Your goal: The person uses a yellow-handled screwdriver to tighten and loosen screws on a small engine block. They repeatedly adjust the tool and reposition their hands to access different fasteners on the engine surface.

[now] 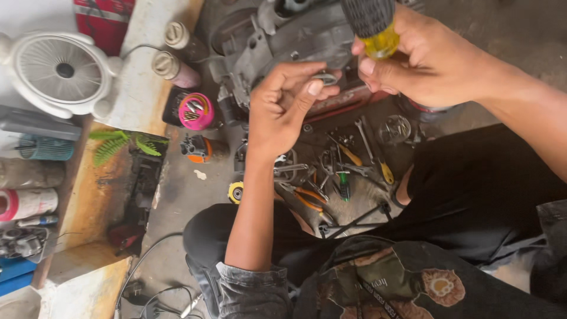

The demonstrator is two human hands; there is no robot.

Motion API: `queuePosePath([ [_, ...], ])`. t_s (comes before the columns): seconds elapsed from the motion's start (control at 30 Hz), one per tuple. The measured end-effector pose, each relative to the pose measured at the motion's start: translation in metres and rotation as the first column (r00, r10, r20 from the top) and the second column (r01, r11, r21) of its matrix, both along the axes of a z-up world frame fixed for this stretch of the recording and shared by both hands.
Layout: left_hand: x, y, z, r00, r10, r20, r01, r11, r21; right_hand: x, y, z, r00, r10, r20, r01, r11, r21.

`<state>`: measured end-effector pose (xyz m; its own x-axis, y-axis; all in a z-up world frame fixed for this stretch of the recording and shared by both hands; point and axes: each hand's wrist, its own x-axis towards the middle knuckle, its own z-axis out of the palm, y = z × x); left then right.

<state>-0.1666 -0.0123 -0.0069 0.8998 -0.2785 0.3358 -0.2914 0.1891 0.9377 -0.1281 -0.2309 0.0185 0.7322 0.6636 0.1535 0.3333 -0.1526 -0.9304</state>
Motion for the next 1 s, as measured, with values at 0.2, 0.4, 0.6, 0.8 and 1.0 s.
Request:
queuePosePath([
  [0.2,-0.01,-0.03,-0.057,0.996,0.026,-0.088,-0.02,0.998,0.067,-0.007,-0.023,-0.04,0.999,0.025,0.021,-0.026,0.999,0.02],
  [0.4,-0.006,-0.065,-0.098,0.978,0.036,-0.204,-0.044,0.998,-0.034,-0.013,-0.036,-0.058,0.984,-0.177,0.033,0.178,0.932,-0.315],
  [0.6,-0.002,-0.078,-0.121,0.965,0.076,-0.251,-0.111,0.986,-0.128,-0.018,-0.039,-0.058,0.963,-0.261,0.06,0.266,0.907,-0.327],
  [0.8,-0.006,-0.081,-0.122,0.945,0.155,-0.287,-0.214,0.959,-0.188,-0.013,-0.04,-0.063,0.959,-0.282,0.005,0.258,0.869,-0.423],
  [1.0,-0.009,-0.078,-0.115,0.937,0.235,-0.258,-0.255,0.966,-0.048,-0.011,-0.039,-0.071,0.968,-0.25,0.025,0.238,0.88,-0.411],
])
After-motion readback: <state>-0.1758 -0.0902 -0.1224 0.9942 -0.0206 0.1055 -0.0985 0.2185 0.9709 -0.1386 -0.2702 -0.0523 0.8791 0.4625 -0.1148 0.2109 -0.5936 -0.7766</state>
